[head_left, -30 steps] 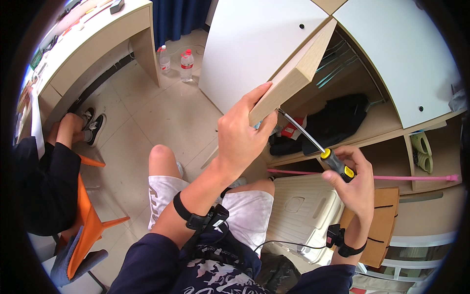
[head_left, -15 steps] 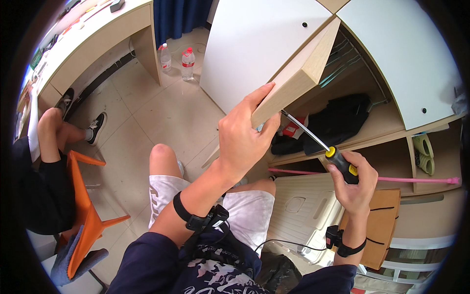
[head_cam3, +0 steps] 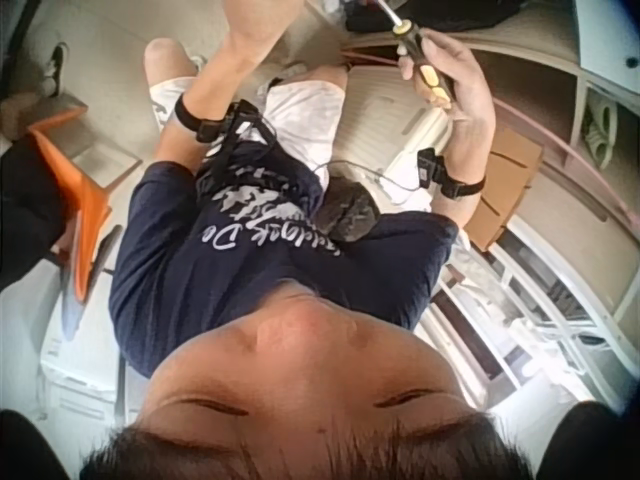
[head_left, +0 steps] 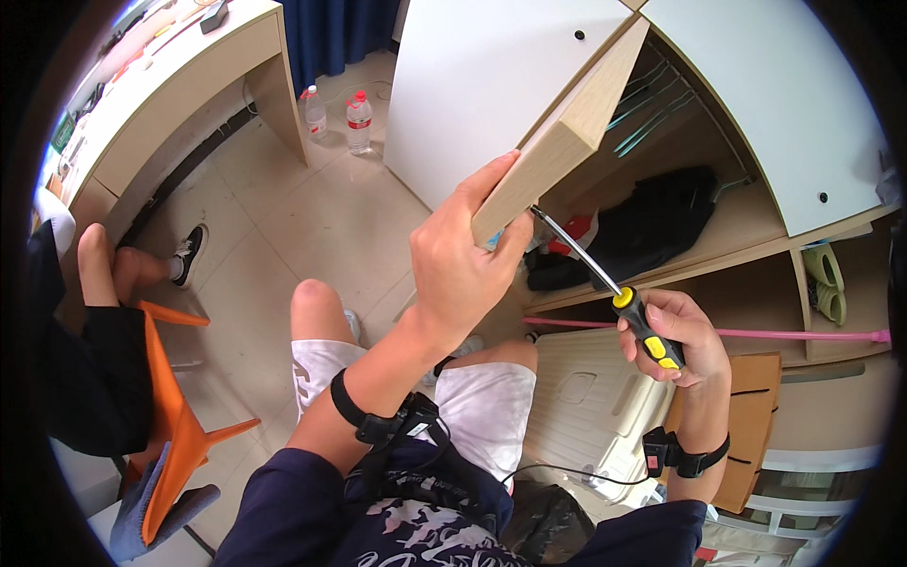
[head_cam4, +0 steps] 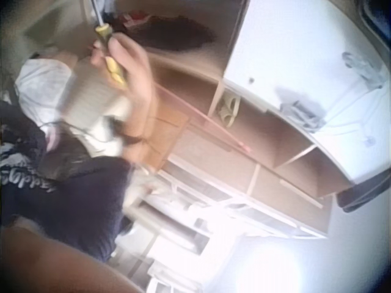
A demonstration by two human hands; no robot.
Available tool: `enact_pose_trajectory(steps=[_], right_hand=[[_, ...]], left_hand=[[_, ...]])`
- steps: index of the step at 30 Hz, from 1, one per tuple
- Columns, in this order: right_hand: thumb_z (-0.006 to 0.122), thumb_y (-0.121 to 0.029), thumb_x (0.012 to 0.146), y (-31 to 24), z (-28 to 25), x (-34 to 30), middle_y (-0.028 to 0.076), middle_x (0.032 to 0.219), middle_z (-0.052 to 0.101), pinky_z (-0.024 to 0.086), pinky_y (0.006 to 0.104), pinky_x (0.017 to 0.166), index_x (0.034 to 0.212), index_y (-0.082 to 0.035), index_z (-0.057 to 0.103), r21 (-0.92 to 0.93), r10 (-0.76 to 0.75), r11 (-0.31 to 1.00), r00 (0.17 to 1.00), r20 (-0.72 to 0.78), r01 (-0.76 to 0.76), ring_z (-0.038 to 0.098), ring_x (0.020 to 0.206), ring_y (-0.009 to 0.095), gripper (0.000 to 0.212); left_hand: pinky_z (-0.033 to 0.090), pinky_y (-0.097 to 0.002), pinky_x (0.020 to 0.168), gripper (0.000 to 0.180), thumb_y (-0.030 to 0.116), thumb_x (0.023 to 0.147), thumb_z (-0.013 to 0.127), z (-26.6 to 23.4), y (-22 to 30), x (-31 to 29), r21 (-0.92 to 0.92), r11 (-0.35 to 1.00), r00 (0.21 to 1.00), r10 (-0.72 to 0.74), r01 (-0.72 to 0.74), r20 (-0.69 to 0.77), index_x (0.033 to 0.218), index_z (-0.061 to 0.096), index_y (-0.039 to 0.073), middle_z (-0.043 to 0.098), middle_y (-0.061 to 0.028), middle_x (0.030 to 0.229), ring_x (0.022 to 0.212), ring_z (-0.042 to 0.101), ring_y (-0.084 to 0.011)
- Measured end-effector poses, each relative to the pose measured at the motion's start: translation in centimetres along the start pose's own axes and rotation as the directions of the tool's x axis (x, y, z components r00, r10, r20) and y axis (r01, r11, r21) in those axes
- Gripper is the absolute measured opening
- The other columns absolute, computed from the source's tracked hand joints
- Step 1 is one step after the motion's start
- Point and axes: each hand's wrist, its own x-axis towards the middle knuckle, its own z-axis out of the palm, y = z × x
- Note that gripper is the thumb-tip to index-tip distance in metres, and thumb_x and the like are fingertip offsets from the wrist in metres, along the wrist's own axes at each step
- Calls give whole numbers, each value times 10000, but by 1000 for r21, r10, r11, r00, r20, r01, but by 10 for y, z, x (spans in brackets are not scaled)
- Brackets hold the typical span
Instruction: The person uses a screwdriver to tighten screws on a cabinet door hinge. They repeatedly insert screws and turn the screwdriver to secure the hinge to the door.
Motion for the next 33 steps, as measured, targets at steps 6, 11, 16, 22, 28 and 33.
enact_pose_trajectory(steps=[6,11,16,22,28,33], right_hand=[[783,-138,813,10,11,-3,61,849,649,466,243,560,990,1,622,-678,-472,671,878,-80,299,587,635,107,276],[813,-102,754,13,29,-2,57,833,655,514,284,677,962,-6,631,-981,-772,82,633,50,177,644,734,146,293],[738,-121,850,2,25,-9,107,797,652,423,245,464,954,5,616,-624,-393,750,907,-153,219,582,532,157,205],[626,-251,958,-5,-11,6,145,793,610,325,201,341,1116,42,512,173,105,974,967,232,-147,486,443,101,352],[775,-154,823,-4,11,-4,45,789,547,333,185,383,1052,-18,526,-280,-92,956,996,-18,83,501,568,70,365],[758,-95,814,5,35,-13,54,832,608,440,248,553,988,-30,579,-737,-417,657,891,-180,158,577,654,91,257]], left_hand=[[560,-302,742,405,25,770,719,0,-1,2,15,999,999,43,-43,5,1169,650,26,724,-137,1030,864,723,-238],[558,-299,743,404,29,770,718,-3,-3,2,-5,1000,1000,6,-5,25,1169,650,25,724,-136,1030,862,722,-240],[558,-307,750,406,28,767,719,-3,1,2,24,1000,1000,10,-10,7,1167,650,21,723,-136,1040,876,721,-247],[557,-312,761,410,15,765,714,0,-1,1,7,1000,1000,27,-27,16,1169,644,8,719,-148,1054,894,720,-251],[478,-244,577,225,100,836,745,-3,-1,5,10,999,999,49,-49,-15,967,624,-37,677,-80,731,619,584,-71],[485,-246,588,227,96,833,745,-2,-3,5,4,998,998,63,-63,-22,970,621,-38,681,-80,735,627,591,-75]])
